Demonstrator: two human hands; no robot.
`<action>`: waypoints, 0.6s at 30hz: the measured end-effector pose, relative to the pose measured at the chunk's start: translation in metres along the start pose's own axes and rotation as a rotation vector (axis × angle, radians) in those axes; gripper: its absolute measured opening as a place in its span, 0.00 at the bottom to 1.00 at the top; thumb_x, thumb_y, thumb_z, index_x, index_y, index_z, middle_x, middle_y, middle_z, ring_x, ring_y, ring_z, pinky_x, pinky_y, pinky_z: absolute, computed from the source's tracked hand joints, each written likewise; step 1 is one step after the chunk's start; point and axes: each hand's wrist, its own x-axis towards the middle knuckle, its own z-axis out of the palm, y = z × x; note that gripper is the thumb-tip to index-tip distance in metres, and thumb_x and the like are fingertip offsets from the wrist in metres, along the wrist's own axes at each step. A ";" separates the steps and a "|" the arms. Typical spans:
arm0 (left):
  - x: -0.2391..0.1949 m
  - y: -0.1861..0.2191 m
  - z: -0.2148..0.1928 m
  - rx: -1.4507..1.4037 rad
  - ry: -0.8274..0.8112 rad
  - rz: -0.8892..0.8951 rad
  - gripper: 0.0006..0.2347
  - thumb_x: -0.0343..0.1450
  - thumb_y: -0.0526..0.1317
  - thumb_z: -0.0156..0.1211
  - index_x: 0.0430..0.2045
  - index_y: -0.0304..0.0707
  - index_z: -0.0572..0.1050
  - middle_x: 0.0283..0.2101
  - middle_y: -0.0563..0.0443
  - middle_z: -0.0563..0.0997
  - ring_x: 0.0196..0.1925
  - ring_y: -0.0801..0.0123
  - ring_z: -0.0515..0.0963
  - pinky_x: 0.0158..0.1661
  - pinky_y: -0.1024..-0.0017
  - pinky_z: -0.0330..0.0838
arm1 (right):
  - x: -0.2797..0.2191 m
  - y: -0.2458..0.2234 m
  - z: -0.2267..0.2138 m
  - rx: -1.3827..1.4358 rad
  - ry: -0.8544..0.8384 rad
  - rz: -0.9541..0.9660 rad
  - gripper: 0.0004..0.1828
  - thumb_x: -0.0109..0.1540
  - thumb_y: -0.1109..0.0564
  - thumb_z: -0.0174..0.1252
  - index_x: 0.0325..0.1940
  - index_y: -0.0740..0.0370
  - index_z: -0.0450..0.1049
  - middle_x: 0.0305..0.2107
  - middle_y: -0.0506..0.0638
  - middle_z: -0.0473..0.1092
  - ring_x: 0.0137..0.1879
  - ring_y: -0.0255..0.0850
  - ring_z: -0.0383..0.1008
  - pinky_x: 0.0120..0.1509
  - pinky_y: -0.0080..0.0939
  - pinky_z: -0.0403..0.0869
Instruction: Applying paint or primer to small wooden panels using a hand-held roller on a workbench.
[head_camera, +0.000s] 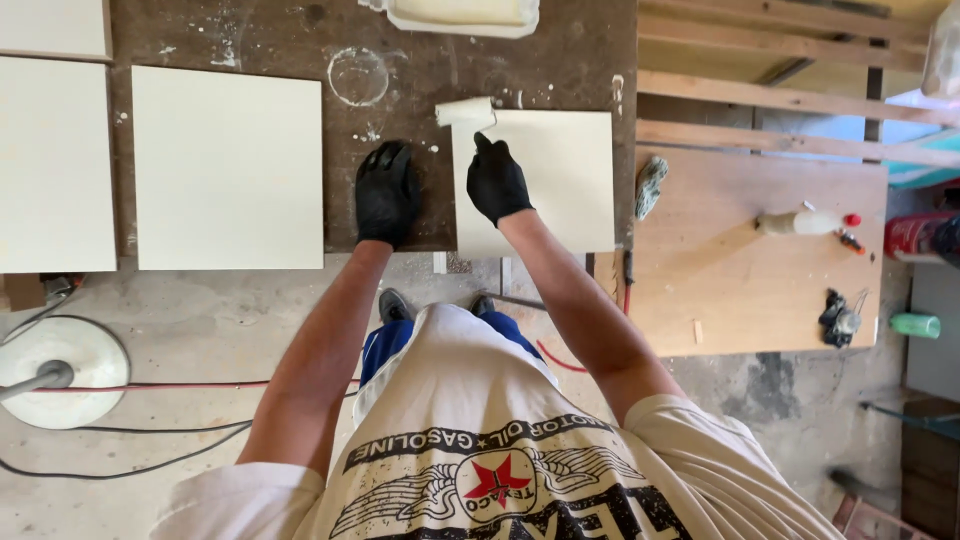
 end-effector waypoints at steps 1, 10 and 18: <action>-0.001 0.000 -0.001 -0.028 -0.021 -0.010 0.20 0.72 0.42 0.57 0.62 0.42 0.73 0.59 0.38 0.79 0.63 0.48 0.76 0.67 0.55 0.63 | -0.003 -0.006 0.000 -0.315 -0.014 -0.136 0.23 0.67 0.54 0.49 0.67 0.57 0.69 0.44 0.51 0.76 0.54 0.44 0.74 0.60 0.42 0.74; 0.003 0.002 -0.008 -0.180 -0.092 -0.069 0.21 0.75 0.44 0.50 0.64 0.41 0.70 0.63 0.36 0.75 0.67 0.46 0.71 0.70 0.54 0.57 | -0.180 -0.030 -0.005 -0.658 0.024 -0.383 0.13 0.63 0.63 0.52 0.52 0.62 0.75 0.39 0.54 0.74 0.58 0.49 0.72 0.63 0.48 0.71; 0.003 0.002 -0.007 -0.157 -0.015 -0.057 0.19 0.76 0.44 0.47 0.61 0.42 0.72 0.61 0.39 0.77 0.65 0.49 0.74 0.69 0.56 0.59 | -0.166 -0.025 0.026 -0.213 0.285 -0.106 0.26 0.63 0.55 0.54 0.67 0.53 0.69 0.32 0.46 0.71 0.41 0.44 0.76 0.39 0.51 0.78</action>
